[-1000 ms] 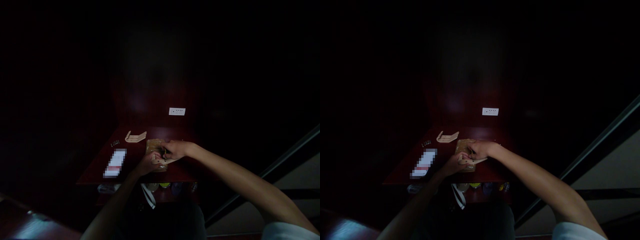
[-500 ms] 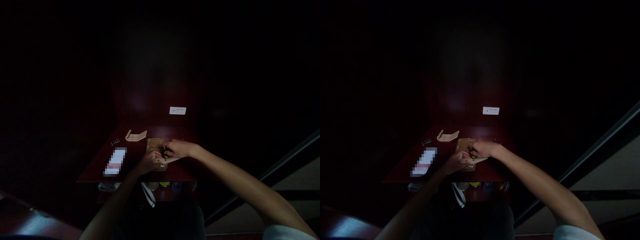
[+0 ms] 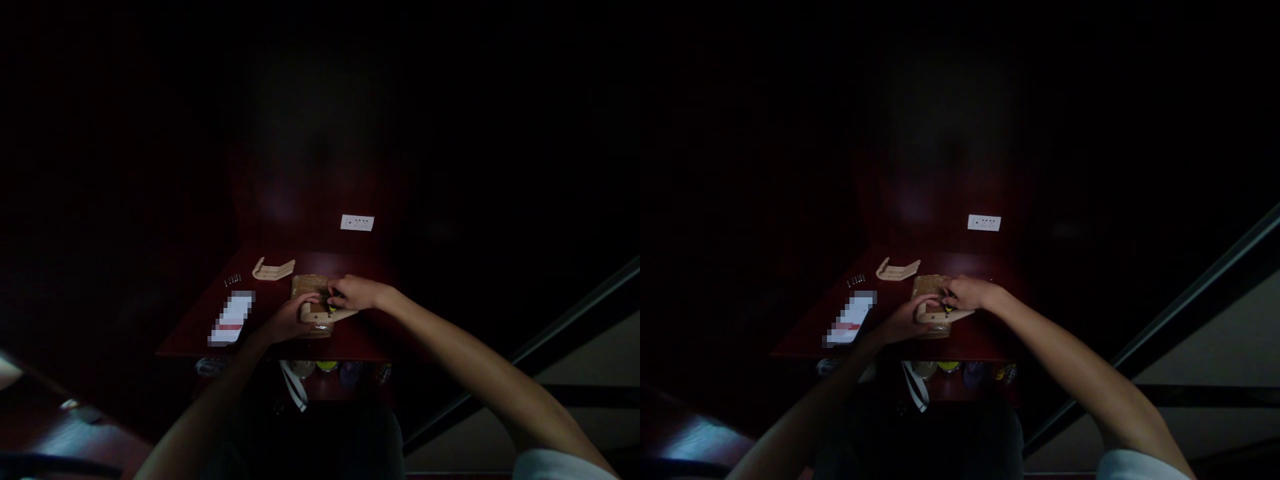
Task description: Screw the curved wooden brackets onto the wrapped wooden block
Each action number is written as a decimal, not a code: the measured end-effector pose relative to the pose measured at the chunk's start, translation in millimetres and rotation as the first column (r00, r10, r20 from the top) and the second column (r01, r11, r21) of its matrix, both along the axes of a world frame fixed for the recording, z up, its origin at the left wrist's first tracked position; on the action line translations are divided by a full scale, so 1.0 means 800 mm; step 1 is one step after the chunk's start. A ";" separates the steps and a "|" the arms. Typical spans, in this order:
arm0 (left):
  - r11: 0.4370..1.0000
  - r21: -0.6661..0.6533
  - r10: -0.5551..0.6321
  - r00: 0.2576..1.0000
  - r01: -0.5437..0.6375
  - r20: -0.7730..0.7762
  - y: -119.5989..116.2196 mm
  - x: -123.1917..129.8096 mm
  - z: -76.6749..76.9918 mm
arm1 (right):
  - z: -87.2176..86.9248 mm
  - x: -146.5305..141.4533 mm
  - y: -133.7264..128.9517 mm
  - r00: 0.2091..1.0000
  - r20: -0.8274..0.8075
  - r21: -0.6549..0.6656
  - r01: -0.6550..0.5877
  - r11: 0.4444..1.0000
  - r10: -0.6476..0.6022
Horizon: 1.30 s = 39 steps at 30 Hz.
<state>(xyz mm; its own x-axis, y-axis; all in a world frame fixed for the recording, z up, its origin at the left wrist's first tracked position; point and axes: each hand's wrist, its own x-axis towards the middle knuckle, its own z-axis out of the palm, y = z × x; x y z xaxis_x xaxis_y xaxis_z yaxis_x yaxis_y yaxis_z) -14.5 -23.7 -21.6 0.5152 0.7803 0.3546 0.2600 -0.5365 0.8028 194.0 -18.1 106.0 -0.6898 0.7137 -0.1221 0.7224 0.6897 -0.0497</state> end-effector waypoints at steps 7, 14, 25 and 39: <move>0.993 0.077 0.100 0.988 -0.092 -0.115 0.012 -0.033 -0.009 | -0.007 -0.006 0.009 0.995 -0.077 0.018 -0.061 0.998 0.062; 0.990 0.093 0.115 0.989 -0.106 -0.096 0.009 -0.031 -0.017 | -0.024 -0.004 0.009 0.998 -0.057 0.110 0.021 0.994 -0.015; 0.994 0.022 0.109 0.985 -0.107 -0.131 0.016 -0.032 -0.012 | -0.029 -0.008 0.002 0.995 -0.031 0.176 0.100 0.979 -0.096; 0.906 -0.191 0.388 0.922 -0.379 0.011 -0.002 -0.020 -0.042 | -0.025 0.060 0.020 0.645 -0.731 0.055 0.383 0.922 -0.224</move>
